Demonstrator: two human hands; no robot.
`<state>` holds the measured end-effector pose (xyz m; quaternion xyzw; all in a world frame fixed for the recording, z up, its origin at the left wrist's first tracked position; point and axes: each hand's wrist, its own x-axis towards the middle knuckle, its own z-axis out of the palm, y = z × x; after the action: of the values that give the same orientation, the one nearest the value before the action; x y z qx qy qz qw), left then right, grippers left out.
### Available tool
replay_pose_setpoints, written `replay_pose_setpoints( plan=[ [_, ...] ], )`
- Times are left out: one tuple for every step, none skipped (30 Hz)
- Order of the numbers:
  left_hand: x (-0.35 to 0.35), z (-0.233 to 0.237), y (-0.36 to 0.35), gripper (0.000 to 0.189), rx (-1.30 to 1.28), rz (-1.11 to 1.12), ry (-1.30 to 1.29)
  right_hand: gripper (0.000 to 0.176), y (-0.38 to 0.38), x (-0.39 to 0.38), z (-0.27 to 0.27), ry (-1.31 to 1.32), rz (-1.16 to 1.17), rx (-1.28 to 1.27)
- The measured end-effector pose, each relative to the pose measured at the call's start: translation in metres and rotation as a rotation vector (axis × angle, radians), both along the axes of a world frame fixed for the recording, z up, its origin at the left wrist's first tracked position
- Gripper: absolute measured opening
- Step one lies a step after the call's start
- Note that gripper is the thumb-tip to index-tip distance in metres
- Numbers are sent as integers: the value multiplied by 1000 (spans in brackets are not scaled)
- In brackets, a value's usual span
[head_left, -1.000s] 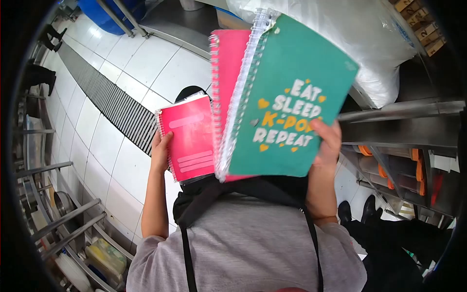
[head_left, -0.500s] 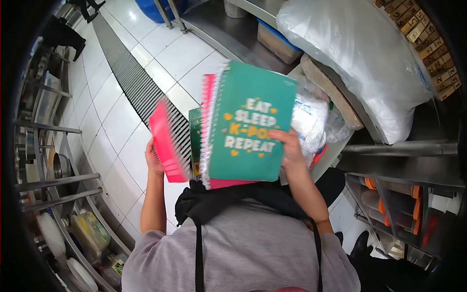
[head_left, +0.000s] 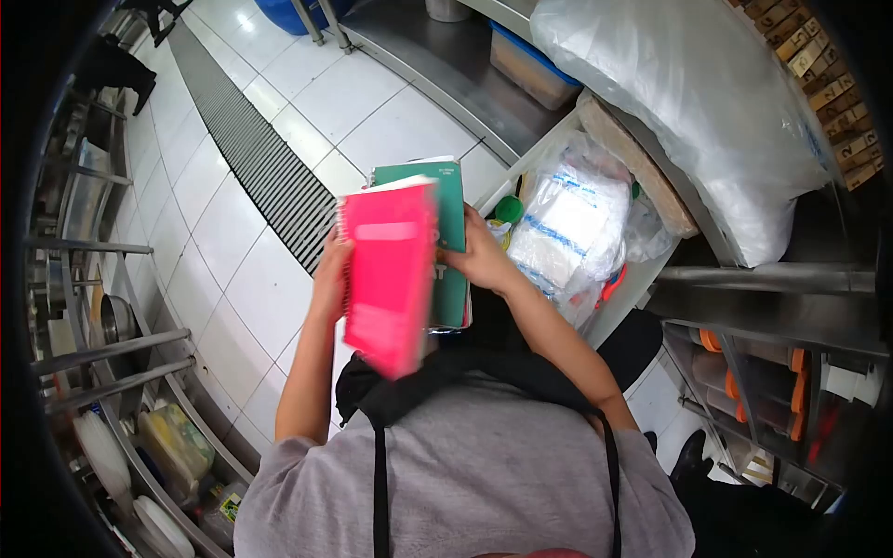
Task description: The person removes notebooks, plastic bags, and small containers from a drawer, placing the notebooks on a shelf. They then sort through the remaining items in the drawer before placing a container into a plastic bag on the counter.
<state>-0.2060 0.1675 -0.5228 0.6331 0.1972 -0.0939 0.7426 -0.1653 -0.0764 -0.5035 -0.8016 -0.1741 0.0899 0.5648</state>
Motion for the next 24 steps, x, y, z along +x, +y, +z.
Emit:
replay_pose_setpoints(
  plan=[
    [3, -15, -9, 34, 33, 6, -139, 55, -1, -1, 0, 2, 1, -2],
    [3, -12, -15, 34, 32, 6, -140, 55, -3, -1, 0, 60, 12, 63],
    [5, -5, -22, 29, -17, -8, -98, 56, -6, 1, 0, 115, 20, 125],
    [8, 0, -26, 24, -68, -24, -54, 56, -8, 3, 1, 111, 14, 120],
    [8, 3, -28, 24, -73, -29, -51, 56, -10, 2, 1, 107, 40, 125],
    [7, 6, -27, 22, -90, -39, -57, 57, -10, 1, 1, 104, 68, 132],
    [9, 7, -25, 21, -105, -50, -69, 57, -10, 0, 0, 103, 65, 131],
    [9, 2, -21, 22, -83, -90, -99, 58, -10, -2, -2, 67, 80, 114],
    [8, -3, -21, 22, -82, -94, -101, 59, -9, -3, -3, 33, 95, 97],
    [7, -7, -21, 27, -98, -4, -160, 60, -7, -4, -3, 21, 114, 90],
    [6, -5, -24, 33, -116, 87, -216, 60, -6, -6, -4, 22, 109, 89],
    [4, -1, -25, 39, -59, 81, -245, 59, -5, -9, -4, -18, 95, 26],
    [1, 4, -27, 39, -64, 78, -244, 57, -6, -13, -5, -59, 81, -39],
    [-3, 16, -32, 41, -134, 168, -211, 56, -7, -19, -1, -125, 98, -82],
    [-5, 22, -35, 42, -204, 256, -178, 58, -7, -23, 8, -86, 172, 60],
    [-4, 13, -24, 45, -236, 146, -282, 61, -8, -33, 12, -15, 204, 195],
    [-10, 2, -4, 45, -314, 49, -155, 65, -7, -46, 14, 57, 234, 331],
    [-11, 18, -9, 44, -243, 18, -195, 65, 0, -58, 14, 57, 221, 327],
    [-13, 37, -15, 44, -175, -10, -234, 71, 11, -71, 14, 167, 40, 779],
    [-15, 43, -18, 43, -165, -21, -228, 78, 16, -77, 13, 270, -153, 1225],
    [-15, 42, -21, 43, -174, -28, -228, 78, 12, -76, 8, 264, -160, 1218],
    [-14, 42, -23, 42, -195, -30, -218, 84, 7, -72, -3, 128, -216, 671],
    [-14, 41, -24, 42, -212, -36, -207, 90, 6, -70, -7, -2, -262, 125],
    [-15, 39, -22, 51, -188, -61, -207, 94, 6, -69, -10, 126, -206, 254]
  ],
)
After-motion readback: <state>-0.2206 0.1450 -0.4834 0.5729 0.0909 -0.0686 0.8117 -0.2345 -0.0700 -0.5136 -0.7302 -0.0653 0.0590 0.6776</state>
